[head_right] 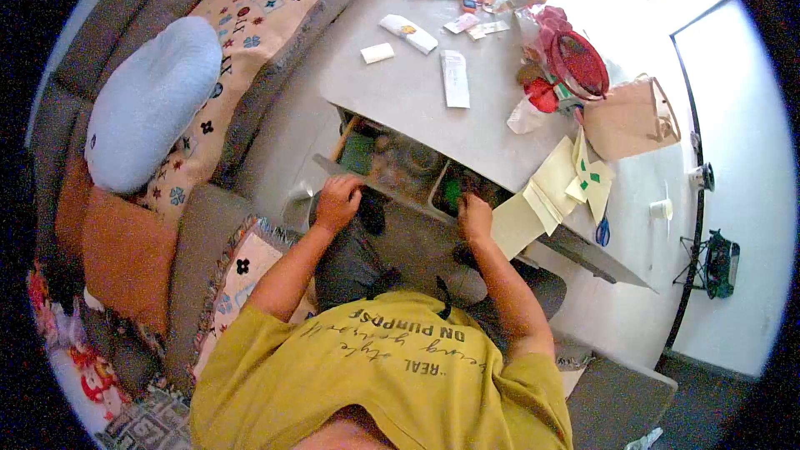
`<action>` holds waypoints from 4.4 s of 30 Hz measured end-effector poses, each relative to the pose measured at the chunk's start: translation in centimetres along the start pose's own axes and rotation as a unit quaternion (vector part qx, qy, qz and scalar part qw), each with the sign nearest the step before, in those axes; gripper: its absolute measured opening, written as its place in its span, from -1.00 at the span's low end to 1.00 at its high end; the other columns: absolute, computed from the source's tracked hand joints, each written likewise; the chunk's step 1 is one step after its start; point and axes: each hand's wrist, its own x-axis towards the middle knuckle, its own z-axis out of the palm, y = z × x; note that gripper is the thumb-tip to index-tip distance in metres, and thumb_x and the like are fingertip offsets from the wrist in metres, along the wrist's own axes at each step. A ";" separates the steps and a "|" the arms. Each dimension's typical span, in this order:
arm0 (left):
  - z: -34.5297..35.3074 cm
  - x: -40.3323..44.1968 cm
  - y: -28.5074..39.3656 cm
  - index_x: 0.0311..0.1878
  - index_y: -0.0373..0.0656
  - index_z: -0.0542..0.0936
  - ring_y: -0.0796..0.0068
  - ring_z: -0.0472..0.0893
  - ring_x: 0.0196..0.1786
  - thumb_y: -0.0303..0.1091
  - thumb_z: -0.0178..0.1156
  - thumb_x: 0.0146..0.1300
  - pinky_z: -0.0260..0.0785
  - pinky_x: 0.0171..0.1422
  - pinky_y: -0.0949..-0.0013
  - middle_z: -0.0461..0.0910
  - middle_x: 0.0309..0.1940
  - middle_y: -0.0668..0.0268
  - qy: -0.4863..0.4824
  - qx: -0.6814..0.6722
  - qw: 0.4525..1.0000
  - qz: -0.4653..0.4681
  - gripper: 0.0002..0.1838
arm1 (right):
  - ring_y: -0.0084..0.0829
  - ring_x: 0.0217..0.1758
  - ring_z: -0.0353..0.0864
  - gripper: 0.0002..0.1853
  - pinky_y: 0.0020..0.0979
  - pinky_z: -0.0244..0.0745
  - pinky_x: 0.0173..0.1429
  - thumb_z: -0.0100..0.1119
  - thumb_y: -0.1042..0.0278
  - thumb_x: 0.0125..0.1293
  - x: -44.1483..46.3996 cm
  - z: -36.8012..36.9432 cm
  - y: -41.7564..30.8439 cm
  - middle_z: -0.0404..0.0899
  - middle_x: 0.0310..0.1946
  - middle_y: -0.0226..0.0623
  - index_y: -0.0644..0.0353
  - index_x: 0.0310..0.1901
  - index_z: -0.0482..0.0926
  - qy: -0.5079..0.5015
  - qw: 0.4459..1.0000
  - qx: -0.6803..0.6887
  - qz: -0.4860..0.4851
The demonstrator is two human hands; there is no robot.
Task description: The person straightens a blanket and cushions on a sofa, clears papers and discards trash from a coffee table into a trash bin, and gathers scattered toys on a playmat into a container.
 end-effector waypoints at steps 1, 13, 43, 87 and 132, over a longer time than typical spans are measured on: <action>-0.1 0.0 0.0 -0.33 -0.18 0.52 0.15 0.49 -0.14 -0.46 0.09 -0.02 0.28 0.03 0.18 0.53 -0.30 0.18 0.004 -0.009 1.000 -0.004 -0.86 | -0.02 -0.39 0.51 -0.75 -0.19 0.41 -0.26 0.11 0.24 0.19 0.7 1.1 1.4 0.54 -0.50 -0.05 0.24 -0.21 0.56 -0.053 0.997 -0.034 0.037; -1.7 -2.3 -5.0 -0.34 -0.23 0.56 0.20 0.55 -0.22 -0.54 0.07 -0.02 0.38 -0.09 0.30 0.57 -0.35 0.15 0.163 -0.175 0.915 -0.324 -0.85 | -0.18 0.17 0.30 -0.53 -0.18 0.13 0.24 0.19 0.31 0.10 7.8 -5.8 -14.1 0.33 0.11 -0.16 0.11 0.09 0.38 0.085 0.936 -0.069 -0.336; 17.4 -17.0 -41.6 -0.05 -0.07 0.51 0.04 0.38 0.08 -0.34 0.19 0.08 0.39 0.00 0.11 0.37 0.00 0.13 -0.137 0.063 0.773 -0.616 -0.68 | -0.16 0.30 0.11 -0.14 -0.15 -0.05 0.37 0.29 0.13 -0.16 19.9 -2.1 -16.6 0.19 0.23 -0.15 0.13 0.26 0.22 -0.150 0.916 -0.065 -0.367; 3.6 22.9 -8.4 -0.14 -0.24 0.26 0.11 0.50 -0.14 -0.26 0.11 0.22 0.49 -0.12 0.25 0.21 -0.05 0.02 0.314 -0.081 0.934 -0.150 -0.69 | -0.26 0.07 0.44 -0.64 -0.25 0.34 0.06 -0.04 0.43 0.16 32.0 -1.3 -18.4 0.48 -0.03 -0.25 0.10 0.03 0.40 0.114 0.942 -0.031 -0.315; 2.9 23.2 -7.4 -0.18 -0.23 0.29 0.11 0.48 -0.23 -0.19 0.05 0.26 0.41 -0.13 0.19 0.25 -0.14 0.05 0.285 0.018 0.951 -0.118 -0.71 | -0.40 -0.18 0.58 -0.47 -0.40 0.43 -0.01 0.45 -0.04 -0.30 41.6 -7.6 -2.1 0.61 -0.25 -0.27 0.04 -0.22 0.64 0.057 0.989 -0.011 0.138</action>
